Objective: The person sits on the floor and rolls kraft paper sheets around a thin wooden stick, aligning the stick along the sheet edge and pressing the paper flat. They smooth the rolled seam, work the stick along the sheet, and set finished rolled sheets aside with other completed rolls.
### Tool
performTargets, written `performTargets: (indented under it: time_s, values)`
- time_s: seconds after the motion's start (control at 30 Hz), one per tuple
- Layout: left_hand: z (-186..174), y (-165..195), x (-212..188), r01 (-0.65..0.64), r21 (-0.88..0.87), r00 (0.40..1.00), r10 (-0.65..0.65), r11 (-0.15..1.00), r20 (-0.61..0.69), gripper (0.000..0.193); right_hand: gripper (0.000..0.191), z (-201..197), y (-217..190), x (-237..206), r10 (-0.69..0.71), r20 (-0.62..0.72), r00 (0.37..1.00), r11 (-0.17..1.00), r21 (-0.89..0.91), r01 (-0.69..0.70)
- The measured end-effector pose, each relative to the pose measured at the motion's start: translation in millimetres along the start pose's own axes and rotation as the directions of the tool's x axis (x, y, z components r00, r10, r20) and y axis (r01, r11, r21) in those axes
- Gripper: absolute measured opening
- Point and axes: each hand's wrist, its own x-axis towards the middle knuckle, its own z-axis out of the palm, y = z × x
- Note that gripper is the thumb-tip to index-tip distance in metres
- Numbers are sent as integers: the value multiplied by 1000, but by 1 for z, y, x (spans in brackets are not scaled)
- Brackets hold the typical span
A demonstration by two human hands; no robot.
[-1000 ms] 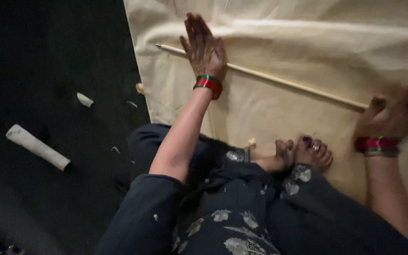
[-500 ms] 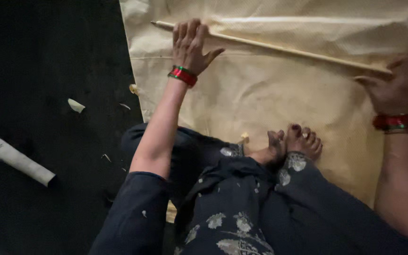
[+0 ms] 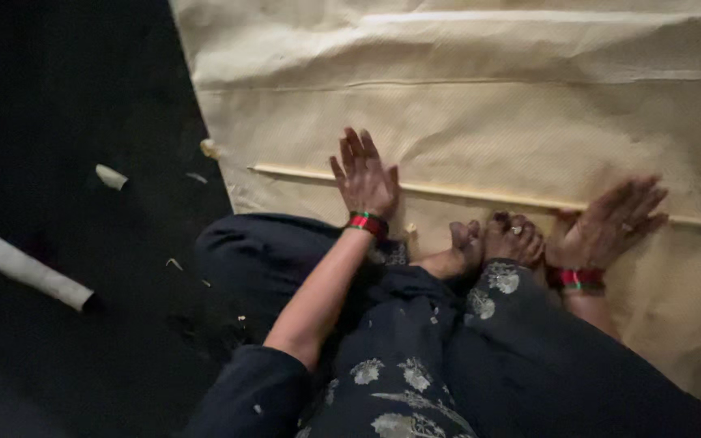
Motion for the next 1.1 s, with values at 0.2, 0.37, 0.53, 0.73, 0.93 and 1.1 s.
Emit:
performTargets:
  time_s: [0.2,0.37,0.53,0.73,0.93,1.1]
  values:
    - [-44,14,81,-8,329,916,-125,944,382,80,82,-35,-22,90,125,119,985,963,-254,-92]
    - [-70,32,140,66,406,964,-163,912,210,72,73,-56,-33,152,80,134,988,956,-291,-38]
    - [-58,21,96,34,292,973,-99,956,208,76,96,-42,-24,111,-61,-125,990,997,39,66]
    - [-7,-11,-8,-30,-215,987,-5,976,-161,75,119,-46,48,36,40,181,983,999,-33,-34]
    - [13,39,-22,-102,-121,993,108,987,50,77,93,1,-3,17,-154,-284,946,966,157,204]
    - [-12,73,39,1,114,984,-21,993,176,76,91,3,-29,40,-95,-188,978,993,-88,79]
